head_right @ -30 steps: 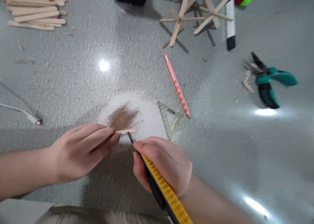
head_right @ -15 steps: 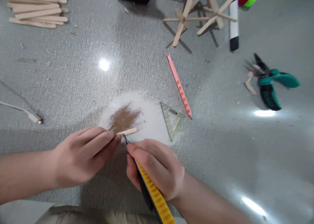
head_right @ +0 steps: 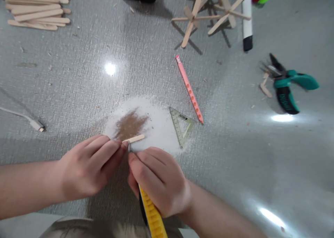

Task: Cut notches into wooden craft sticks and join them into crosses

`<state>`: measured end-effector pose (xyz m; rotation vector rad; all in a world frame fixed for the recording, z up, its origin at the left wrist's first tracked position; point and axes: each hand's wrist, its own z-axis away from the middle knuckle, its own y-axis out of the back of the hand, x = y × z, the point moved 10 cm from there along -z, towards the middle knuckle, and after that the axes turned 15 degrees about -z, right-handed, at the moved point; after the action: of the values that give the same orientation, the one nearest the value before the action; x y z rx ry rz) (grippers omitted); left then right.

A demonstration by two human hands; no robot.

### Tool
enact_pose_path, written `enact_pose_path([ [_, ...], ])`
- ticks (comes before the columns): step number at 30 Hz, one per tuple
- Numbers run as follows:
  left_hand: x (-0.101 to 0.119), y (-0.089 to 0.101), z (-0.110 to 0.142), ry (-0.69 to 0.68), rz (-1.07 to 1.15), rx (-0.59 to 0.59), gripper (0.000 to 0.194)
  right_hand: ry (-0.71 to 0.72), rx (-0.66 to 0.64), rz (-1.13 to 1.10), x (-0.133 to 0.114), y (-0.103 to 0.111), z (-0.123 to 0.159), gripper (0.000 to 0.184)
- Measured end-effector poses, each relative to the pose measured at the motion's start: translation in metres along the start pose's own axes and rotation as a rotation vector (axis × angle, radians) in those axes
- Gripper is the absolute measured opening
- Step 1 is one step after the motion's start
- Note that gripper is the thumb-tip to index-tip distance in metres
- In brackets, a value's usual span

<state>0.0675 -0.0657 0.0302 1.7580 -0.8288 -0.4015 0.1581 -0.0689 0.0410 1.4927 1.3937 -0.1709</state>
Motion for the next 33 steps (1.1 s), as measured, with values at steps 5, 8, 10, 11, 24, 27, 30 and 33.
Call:
enact_pose_path([
  [5, 0.007, 0.002, -0.001, -0.038, -0.115, 0.024, 0.025, 0.003, -0.023, 0.023, -0.002, -0.003, 0.002, 0.017],
  [8, 0.007, 0.002, -0.001, -0.024, -0.125, 0.021, 0.026, 0.016, -0.01, 0.041, -0.002, 0.0, 0.004, 0.018],
  [10, 0.007, 0.002, -0.001, -0.016, -0.111, 0.025, 0.028, 0.027, -0.005, 0.046, -0.002, 0.001, 0.005, 0.018],
  [11, 0.007, 0.002, -0.001, -0.012, -0.104, 0.028, 0.029, 0.043, -0.019, 0.043, -0.004, 0.0, 0.006, 0.017],
  [24, 0.003, 0.001, 0.0, -0.01, -0.027, 0.025, 0.03, 0.029, 0.064, 0.055, -0.001, 0.007, 0.005, 0.019],
  [27, 0.003, 0.003, -0.001, -0.01, -0.046, 0.042, 0.031, 0.009, 0.057, 0.048, 0.001, 0.005, 0.004, 0.019],
  [30, 0.003, 0.002, -0.001, -0.014, -0.057, 0.038, 0.031, -0.002, 0.061, 0.038, 0.002, 0.005, 0.006, 0.019],
  [33, 0.001, 0.001, -0.002, 0.008, -0.046, 0.036, 0.033, 0.012, 0.052, 0.036, 0.002, 0.004, 0.006, 0.018],
])
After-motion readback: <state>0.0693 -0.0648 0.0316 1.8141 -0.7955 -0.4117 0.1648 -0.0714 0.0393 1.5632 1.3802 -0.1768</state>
